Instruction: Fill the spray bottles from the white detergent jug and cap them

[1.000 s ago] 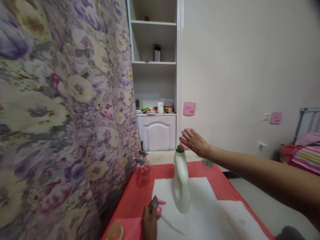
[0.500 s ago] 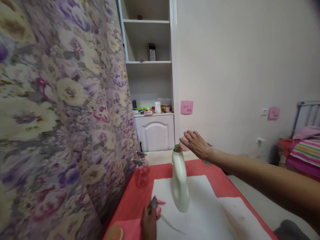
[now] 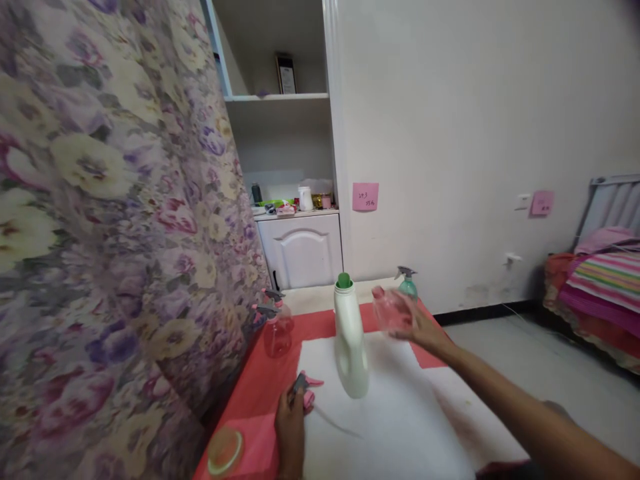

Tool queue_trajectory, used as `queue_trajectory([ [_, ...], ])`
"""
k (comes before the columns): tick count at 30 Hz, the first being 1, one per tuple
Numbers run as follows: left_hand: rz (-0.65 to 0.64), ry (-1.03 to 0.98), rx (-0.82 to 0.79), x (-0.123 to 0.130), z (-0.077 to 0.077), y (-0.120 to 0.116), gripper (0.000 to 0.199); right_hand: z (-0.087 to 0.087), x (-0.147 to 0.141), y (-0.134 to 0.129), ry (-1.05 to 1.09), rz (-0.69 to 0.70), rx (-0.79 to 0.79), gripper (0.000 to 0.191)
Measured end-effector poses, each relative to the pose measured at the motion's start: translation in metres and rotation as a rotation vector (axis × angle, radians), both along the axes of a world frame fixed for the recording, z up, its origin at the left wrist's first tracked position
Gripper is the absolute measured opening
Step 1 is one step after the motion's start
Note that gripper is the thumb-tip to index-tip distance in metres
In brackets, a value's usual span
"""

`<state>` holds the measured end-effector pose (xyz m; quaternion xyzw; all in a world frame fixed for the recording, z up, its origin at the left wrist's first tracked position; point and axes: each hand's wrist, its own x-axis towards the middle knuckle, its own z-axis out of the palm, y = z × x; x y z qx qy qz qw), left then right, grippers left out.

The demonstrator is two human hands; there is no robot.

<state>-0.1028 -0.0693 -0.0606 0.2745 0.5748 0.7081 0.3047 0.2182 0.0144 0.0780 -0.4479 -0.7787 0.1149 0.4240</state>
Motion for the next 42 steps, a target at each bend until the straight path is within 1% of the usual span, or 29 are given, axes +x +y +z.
queue_trajectory([
  [1, -0.013, -0.003, 0.006, 0.000, 0.000, 0.000, 0.059, -0.029, 0.003, -0.012, 0.162, 0.104, -0.141, 0.077],
  [2, -0.022, -0.006, 0.010, 0.000, 0.000, -0.001, 0.059, -0.058, 0.004, -0.025, 0.310, 0.176, -0.266, 0.078],
  [3, -0.025, -0.011, 0.013, -0.001, 0.000, -0.001, 0.058, -0.087, 0.003, -0.037, 0.399, 0.244, -0.370, 0.081],
  [4, -0.026, -0.014, 0.016, -0.001, 0.000, -0.002, 0.057, -0.114, 0.001, -0.049, 0.449, 0.293, -0.430, 0.085],
  [5, -0.025, -0.015, 0.017, -0.001, 0.000, -0.002, 0.056, -0.137, -0.003, -0.061, 0.493, 0.295, -0.450, 0.087],
  [6, -0.029, -0.019, 0.022, 0.000, 0.000, -0.003, 0.055, -0.155, -0.008, -0.072, 0.514, 0.273, -0.451, 0.087],
  [7, -0.032, -0.030, 0.030, 0.000, 0.000, -0.005, 0.054, -0.169, -0.013, -0.081, 0.537, 0.214, -0.437, 0.083],
  [8, -0.031, -0.049, 0.044, 0.001, 0.001, -0.006, 0.052, -0.177, -0.017, -0.090, 0.540, 0.177, -0.431, 0.079],
  [9, -0.018, -0.074, 0.061, 0.003, 0.002, -0.009, 0.050, -0.181, -0.021, -0.097, 0.525, 0.168, -0.426, 0.079],
  [11, 0.031, -0.125, 0.102, 0.007, 0.008, -0.016, 0.048, -0.180, -0.024, -0.105, 0.508, 0.173, -0.428, 0.082],
  [13, 0.099, -0.136, 0.127, 0.012, 0.021, -0.025, 0.046, -0.175, -0.024, -0.108, 0.504, 0.180, -0.446, 0.086],
  [15, 0.155, -0.092, 0.122, 0.020, 0.041, -0.035, 0.047, -0.172, -0.022, -0.107, 0.506, 0.167, -0.460, 0.085],
  [17, 0.207, -0.029, 0.127, 0.031, 0.068, -0.043, 0.049, -0.171, -0.021, -0.106, 0.509, 0.161, -0.451, 0.082],
  [20, 0.219, 0.107, 0.147, 0.056, 0.112, -0.053, 0.052, -0.171, -0.021, -0.106, 0.516, 0.172, -0.439, 0.080],
  [22, 0.215, 0.192, 0.197, 0.076, 0.137, -0.056, 0.052, -0.170, -0.022, -0.107, 0.515, 0.168, -0.444, 0.081],
  [24, 0.237, 0.305, 0.232, 0.096, 0.156, -0.059, 0.052, -0.168, -0.022, -0.108, 0.519, 0.160, -0.447, 0.082],
  [26, 0.232, 0.398, 0.245, 0.113, 0.167, -0.059, 0.053, -0.167, -0.023, -0.109, 0.528, 0.147, -0.442, 0.081],
  [28, 0.204, 0.483, 0.246, 0.125, 0.172, -0.059, 0.052, -0.166, -0.024, -0.109, 0.533, 0.131, -0.435, 0.081],
  [31, 0.152, 0.589, 0.242, 0.135, 0.172, -0.058, 0.050, -0.168, -0.025, -0.109, 0.538, 0.106, -0.424, 0.079],
  [34, 0.128, 0.707, 0.227, 0.137, 0.168, -0.058, 0.050, -0.170, -0.025, -0.108, 0.547, 0.093, -0.396, 0.075],
  [38, 0.110, 0.823, 0.239, 0.139, 0.162, -0.057, 0.047, -0.173, -0.027, -0.106, 0.524, 0.116, -0.379, 0.074],
  [40, 0.070, 0.843, 0.245, 0.142, 0.158, -0.056, 0.046, -0.174, -0.028, -0.106, 0.531, 0.106, -0.372, 0.074],
  [42, -0.005, 0.854, 0.243, 0.146, 0.153, -0.054, 0.044, -0.175, -0.028, -0.105, 0.541, 0.107, -0.365, 0.078],
])
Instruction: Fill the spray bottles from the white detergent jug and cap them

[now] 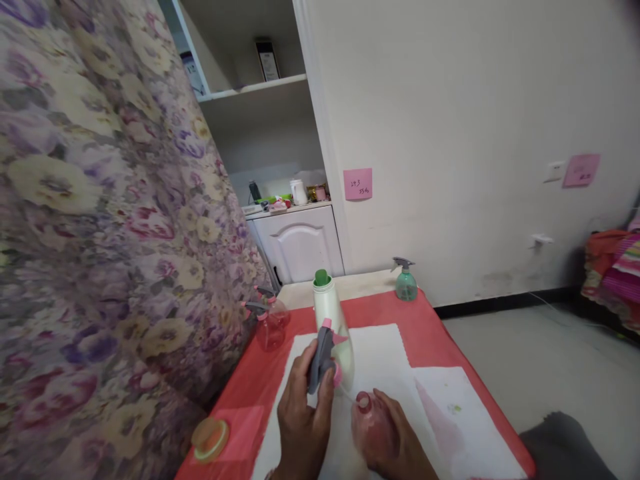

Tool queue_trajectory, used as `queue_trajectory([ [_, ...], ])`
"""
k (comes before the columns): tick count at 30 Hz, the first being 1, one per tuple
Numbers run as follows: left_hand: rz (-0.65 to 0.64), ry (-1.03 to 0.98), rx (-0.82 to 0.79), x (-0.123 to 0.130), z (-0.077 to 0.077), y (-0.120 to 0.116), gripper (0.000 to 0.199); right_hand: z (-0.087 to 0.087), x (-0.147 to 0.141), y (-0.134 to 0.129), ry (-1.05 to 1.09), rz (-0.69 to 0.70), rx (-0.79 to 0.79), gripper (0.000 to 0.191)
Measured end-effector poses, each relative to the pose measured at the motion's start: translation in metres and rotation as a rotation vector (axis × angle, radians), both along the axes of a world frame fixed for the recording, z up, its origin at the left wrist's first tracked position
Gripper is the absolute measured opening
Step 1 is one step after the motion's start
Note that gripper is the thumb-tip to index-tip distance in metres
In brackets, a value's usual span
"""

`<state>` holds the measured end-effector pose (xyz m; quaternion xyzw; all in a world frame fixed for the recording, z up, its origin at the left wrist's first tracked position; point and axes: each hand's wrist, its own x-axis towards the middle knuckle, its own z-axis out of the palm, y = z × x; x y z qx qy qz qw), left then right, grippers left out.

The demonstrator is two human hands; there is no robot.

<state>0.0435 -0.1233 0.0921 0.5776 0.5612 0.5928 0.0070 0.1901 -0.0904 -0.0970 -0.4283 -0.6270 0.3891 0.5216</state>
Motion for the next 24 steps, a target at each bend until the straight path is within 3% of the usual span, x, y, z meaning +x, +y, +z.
queue_trajectory([
  [4, -0.132, -0.048, -0.130, 0.012, -0.019, 0.005, 0.044, -0.004, 0.002, 0.002, -0.002, 0.063, 0.003, 0.088],
  [10, -0.167, -0.272, -0.371, 0.020, -0.053, 0.010, 0.048, -0.011, 0.004, 0.007, 0.003, 0.119, -0.009, 0.094],
  [13, -0.211, -0.336, -0.397, 0.021, -0.055, 0.010, 0.044, -0.011, 0.004, 0.008, 0.011, 0.113, -0.014, 0.093],
  [24, -0.375, -0.285, -0.474, 0.021, -0.056, 0.009, 0.027, -0.012, 0.003, 0.008, 0.032, 0.136, 0.028, 0.094],
])
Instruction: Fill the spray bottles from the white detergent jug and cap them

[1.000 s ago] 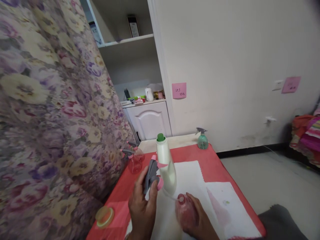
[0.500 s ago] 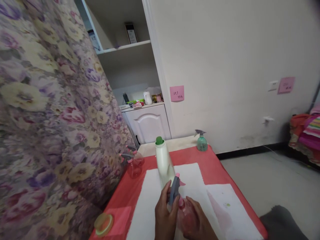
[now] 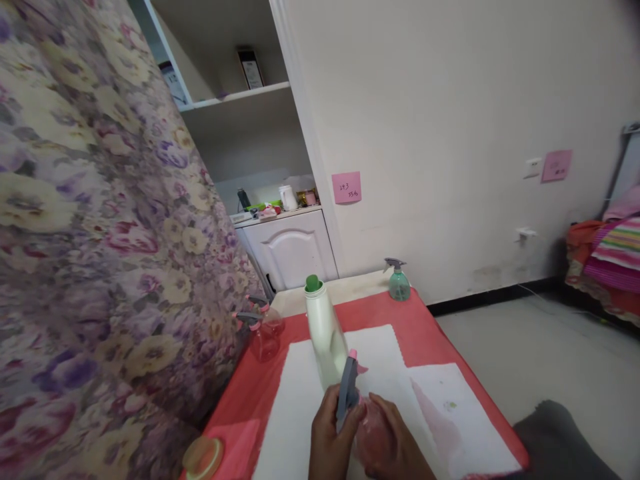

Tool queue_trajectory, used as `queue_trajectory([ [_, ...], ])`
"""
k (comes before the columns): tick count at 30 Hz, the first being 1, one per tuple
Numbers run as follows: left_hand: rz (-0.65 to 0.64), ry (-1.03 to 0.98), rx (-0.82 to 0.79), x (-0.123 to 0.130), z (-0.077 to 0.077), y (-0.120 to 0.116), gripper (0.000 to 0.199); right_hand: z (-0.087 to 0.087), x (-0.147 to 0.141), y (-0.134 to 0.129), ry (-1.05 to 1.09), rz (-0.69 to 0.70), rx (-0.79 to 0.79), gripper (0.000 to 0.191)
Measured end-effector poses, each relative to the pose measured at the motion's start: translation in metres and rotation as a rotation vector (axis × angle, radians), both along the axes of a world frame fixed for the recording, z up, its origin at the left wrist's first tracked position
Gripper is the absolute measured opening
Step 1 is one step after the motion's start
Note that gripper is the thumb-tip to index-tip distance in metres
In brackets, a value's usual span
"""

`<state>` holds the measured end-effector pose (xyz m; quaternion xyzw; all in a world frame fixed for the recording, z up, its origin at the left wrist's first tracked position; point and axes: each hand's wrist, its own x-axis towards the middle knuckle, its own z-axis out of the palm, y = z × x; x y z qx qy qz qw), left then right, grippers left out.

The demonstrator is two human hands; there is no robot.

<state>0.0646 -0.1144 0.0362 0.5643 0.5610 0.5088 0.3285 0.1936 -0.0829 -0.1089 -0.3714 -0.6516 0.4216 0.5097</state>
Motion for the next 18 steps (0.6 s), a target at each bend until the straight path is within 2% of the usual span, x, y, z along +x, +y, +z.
queue_trajectory([
  [9, 0.027, 0.014, -0.007, 0.000, -0.001, -0.001, 0.032, 0.001, 0.001, 0.001, 0.018, 0.010, -0.018, 0.096],
  [13, 0.001, 0.059, -0.017, -0.003, 0.004, -0.002, 0.033, 0.000, 0.002, 0.002, 0.008, 0.015, 0.007, 0.095],
  [18, 0.049, 0.067, 0.024, -0.006, 0.012, -0.004, 0.033, -0.001, 0.001, 0.002, -0.012, 0.014, -0.028, 0.096],
])
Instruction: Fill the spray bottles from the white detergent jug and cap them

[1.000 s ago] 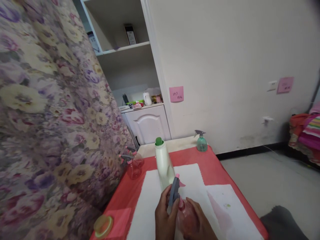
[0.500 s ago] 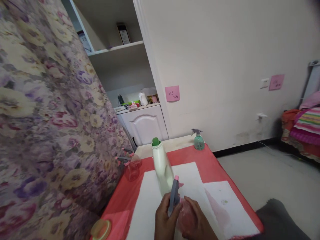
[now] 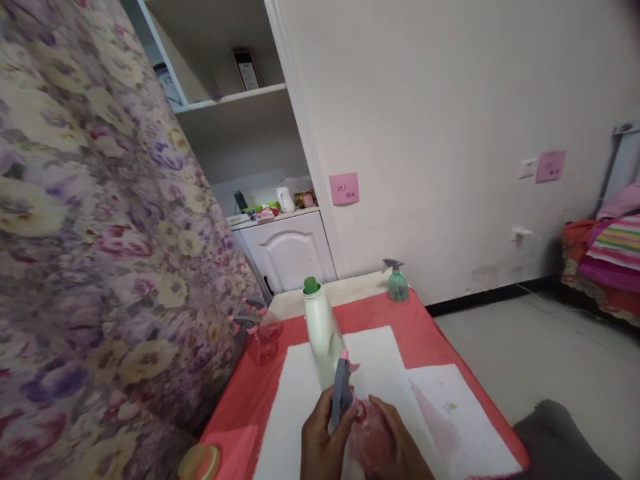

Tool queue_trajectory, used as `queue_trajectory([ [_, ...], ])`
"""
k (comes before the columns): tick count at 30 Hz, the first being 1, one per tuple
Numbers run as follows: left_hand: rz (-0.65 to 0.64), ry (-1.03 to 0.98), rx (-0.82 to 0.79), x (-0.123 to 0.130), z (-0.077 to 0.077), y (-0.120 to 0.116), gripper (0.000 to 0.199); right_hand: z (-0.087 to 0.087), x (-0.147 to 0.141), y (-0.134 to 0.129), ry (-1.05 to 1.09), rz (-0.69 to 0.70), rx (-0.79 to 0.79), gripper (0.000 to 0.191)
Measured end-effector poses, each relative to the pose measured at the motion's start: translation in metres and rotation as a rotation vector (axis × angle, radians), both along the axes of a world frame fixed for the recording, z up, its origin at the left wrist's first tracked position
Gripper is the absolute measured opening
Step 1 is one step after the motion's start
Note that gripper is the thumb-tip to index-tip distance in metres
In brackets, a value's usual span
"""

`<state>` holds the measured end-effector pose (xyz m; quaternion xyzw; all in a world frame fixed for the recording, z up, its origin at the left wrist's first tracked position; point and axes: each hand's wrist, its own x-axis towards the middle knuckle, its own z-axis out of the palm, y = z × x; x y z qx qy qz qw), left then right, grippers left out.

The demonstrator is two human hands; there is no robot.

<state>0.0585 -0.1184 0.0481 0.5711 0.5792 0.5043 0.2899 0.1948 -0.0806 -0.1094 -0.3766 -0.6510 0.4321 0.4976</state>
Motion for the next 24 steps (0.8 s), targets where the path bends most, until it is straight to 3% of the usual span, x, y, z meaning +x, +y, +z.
queue_trajectory([
  [4, -0.001, 0.005, 0.037, 0.002, 0.000, -0.001, 0.032, 0.004, 0.000, 0.000, 0.003, -0.009, 0.001, 0.095],
  [13, 0.011, 0.014, 0.070, 0.006, -0.020, 0.000, 0.026, 0.015, 0.001, -0.004, 0.040, 0.000, -0.033, 0.092],
  [24, 0.010, 0.045, 0.048, 0.002, -0.033, 0.006, 0.027, -0.006, -0.005, 0.002, 0.058, 0.006, 0.030, 0.095],
])
